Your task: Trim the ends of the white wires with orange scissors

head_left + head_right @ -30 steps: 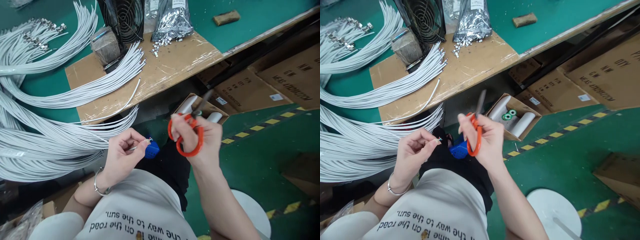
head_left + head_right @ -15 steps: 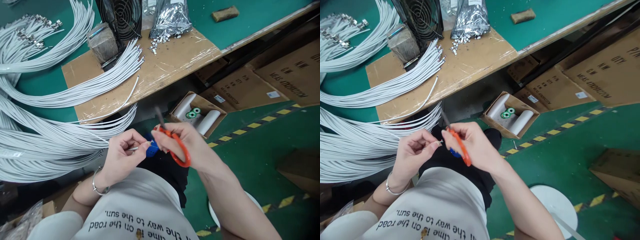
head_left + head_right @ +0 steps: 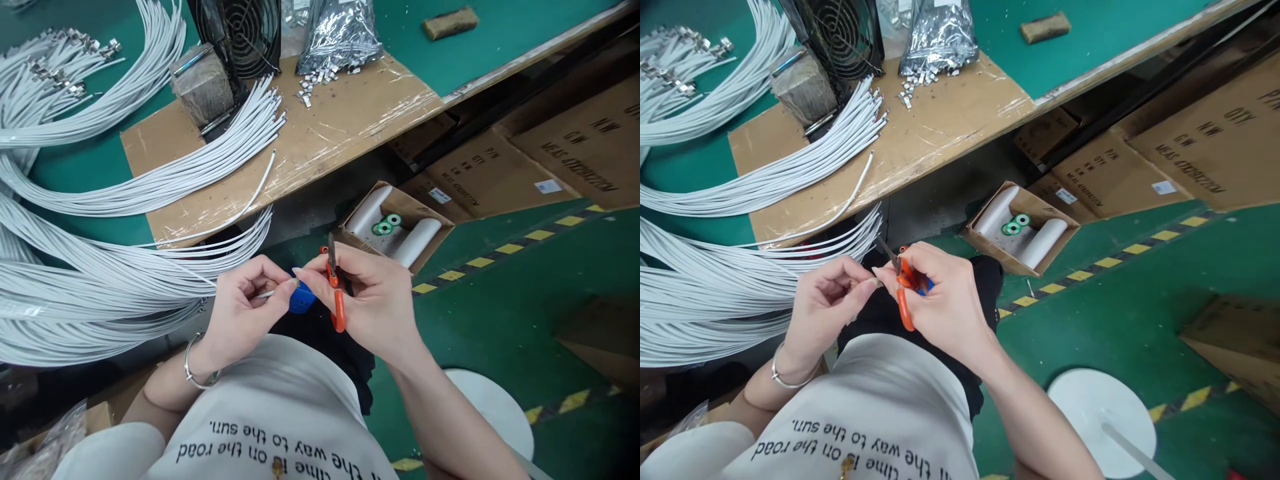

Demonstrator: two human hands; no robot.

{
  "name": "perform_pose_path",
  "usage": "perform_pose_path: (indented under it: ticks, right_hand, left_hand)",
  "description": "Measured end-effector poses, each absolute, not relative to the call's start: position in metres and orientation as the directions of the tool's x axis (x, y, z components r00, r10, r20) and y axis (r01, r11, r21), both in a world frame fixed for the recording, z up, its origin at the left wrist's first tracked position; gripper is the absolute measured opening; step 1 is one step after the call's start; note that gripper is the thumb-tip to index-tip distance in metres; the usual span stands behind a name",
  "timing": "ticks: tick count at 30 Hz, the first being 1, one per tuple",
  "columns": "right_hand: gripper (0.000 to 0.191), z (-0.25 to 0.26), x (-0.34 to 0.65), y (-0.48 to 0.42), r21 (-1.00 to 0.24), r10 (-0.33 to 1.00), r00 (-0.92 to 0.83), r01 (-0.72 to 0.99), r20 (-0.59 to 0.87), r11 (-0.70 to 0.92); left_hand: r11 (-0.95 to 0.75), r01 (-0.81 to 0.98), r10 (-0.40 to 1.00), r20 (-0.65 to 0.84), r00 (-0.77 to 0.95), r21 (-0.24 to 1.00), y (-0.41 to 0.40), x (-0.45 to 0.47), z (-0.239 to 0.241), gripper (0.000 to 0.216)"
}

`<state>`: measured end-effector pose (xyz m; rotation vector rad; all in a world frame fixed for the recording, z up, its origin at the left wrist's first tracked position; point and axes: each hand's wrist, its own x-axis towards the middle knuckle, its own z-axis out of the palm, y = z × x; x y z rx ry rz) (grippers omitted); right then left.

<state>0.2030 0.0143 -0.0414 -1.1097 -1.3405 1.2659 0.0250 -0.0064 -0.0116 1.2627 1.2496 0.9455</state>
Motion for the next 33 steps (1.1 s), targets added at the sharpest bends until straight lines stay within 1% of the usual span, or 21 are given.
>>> perform_pose_path:
  ticks: [1, 2, 3, 4, 5, 6, 8, 10, 12, 16, 19, 24, 33]
  right_hand:
    - [0.031, -0.043, 0.203, 0.016, -0.996, 0.992, -0.091, 0.008, 0.084, 0.085]
    - [0.025, -0.044, 0.204, 0.017, -0.995, 0.996, -0.017, -0.026, 0.093, 0.092]
    - [0.022, -0.046, 0.206, 0.019, -0.994, 0.995, 0.063, -0.079, 0.071, 0.076]
    - [0.022, -0.047, 0.208, 0.021, -0.989, 0.991, 0.13, -0.138, 0.042, 0.06]
    - [0.025, -0.048, 0.21, 0.022, -0.985, 0.988, 0.154, -0.167, 0.013, 0.039]
    - [0.033, -0.049, 0.213, 0.022, -0.987, 0.993, 0.122, -0.159, -0.004, 0.016]
    - [0.047, -0.05, 0.219, 0.02, -0.998, 1.0, -0.017, -0.07, 0.0, -0.001]
    - [0.055, -0.051, 0.225, 0.016, -0.998, 0.985, -0.169, 0.039, 0.039, 0.046]
    - [0.059, -0.052, 0.228, 0.01, -0.987, 0.964, -0.256, 0.121, 0.067, 0.101]
    - [0.054, -0.057, 0.228, 0.002, -0.959, 0.932, -0.355, 0.234, 0.069, 0.159]
    - [0.055, -0.057, 0.227, 0.0, -0.946, 0.917, -0.389, 0.251, 0.094, 0.203]
    - [0.052, -0.056, 0.225, 0.0, -0.94, 0.91, -0.392, 0.237, 0.138, 0.245]
    - [0.048, -0.054, 0.221, 0.001, -0.961, 0.917, -0.371, 0.166, 0.149, 0.223]
  left_hand:
    - [0.122, 0.114, 0.981, -0.138, 0.137, 0.986, -0.007, 0.024, -0.012, 0.019]
    - [0.121, 0.101, 0.981, -0.134, 0.137, 0.988, -0.007, 0.023, -0.012, 0.019]
    - [0.122, 0.084, 0.981, -0.133, 0.138, 0.989, -0.008, 0.022, -0.012, 0.021]
    - [0.129, 0.066, 0.98, -0.137, 0.145, 0.99, -0.008, 0.021, -0.013, 0.022]
    - [0.14, 0.047, 0.976, -0.146, 0.159, 0.989, -0.008, 0.019, -0.013, 0.023]
    - [0.158, 0.032, 0.971, -0.161, 0.177, 0.987, -0.009, 0.017, -0.014, 0.023]
    - [0.193, 0.016, 0.959, -0.193, 0.206, 0.981, -0.009, 0.015, -0.015, 0.021]
    - [0.206, 0.015, 0.957, -0.204, 0.208, 0.978, -0.009, 0.014, -0.017, 0.018]
    - [0.215, 0.01, 0.956, -0.212, 0.202, 0.977, -0.009, 0.014, -0.018, 0.017]
    - [0.213, 0.024, 0.956, -0.213, 0.2, 0.977, -0.009, 0.016, -0.02, 0.019]
    - [0.183, 0.023, 0.962, -0.184, 0.202, 0.983, -0.009, 0.017, -0.02, 0.017]
    - [0.119, 0.023, 0.967, -0.121, 0.224, 0.993, -0.009, 0.018, -0.019, 0.012]
    - [0.12, 0.066, 0.97, -0.131, 0.204, 0.991, -0.011, 0.017, -0.022, 0.01]
